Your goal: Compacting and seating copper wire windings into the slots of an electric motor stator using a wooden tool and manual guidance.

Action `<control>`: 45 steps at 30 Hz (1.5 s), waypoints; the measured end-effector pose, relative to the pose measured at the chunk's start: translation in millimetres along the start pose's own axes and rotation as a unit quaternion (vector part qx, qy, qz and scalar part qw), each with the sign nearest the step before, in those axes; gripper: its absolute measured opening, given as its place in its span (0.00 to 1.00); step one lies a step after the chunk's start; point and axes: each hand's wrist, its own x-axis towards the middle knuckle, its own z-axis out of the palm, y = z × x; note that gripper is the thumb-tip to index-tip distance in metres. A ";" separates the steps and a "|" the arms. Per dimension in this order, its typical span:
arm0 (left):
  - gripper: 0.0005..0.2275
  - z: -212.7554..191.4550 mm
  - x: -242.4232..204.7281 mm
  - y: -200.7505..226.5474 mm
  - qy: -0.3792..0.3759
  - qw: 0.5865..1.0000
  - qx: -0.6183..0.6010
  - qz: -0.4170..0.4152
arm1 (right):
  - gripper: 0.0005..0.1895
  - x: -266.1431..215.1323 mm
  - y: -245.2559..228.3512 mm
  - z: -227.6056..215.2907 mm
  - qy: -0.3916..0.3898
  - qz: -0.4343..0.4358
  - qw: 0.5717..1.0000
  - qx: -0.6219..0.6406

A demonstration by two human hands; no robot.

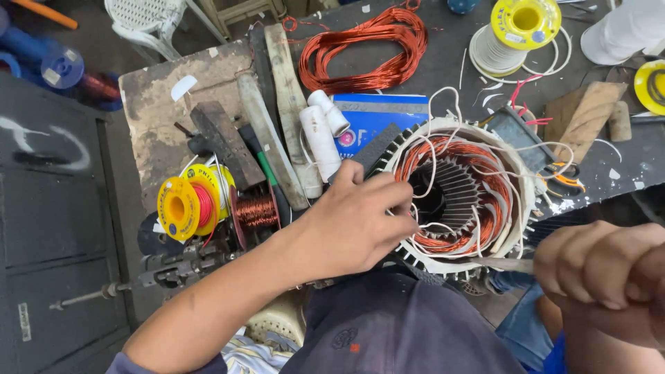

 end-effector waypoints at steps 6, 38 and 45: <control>0.08 -6.4 11.5 14.1 -0.151 0.984 0.093 -0.031 | 0.28 -13.2 -6.8 -17.8 -0.022 -0.042 0.996 -0.075; 0.07 13.4 8.8 19.2 -0.102 0.991 0.058 0.065 | 0.23 -33.3 6.3 -17.9 -0.292 0.103 0.821 -0.479; 0.07 14.3 14.9 17.2 -0.078 0.993 0.057 0.060 | 0.18 -35.6 -4.1 -10.2 -0.287 0.123 0.794 -0.521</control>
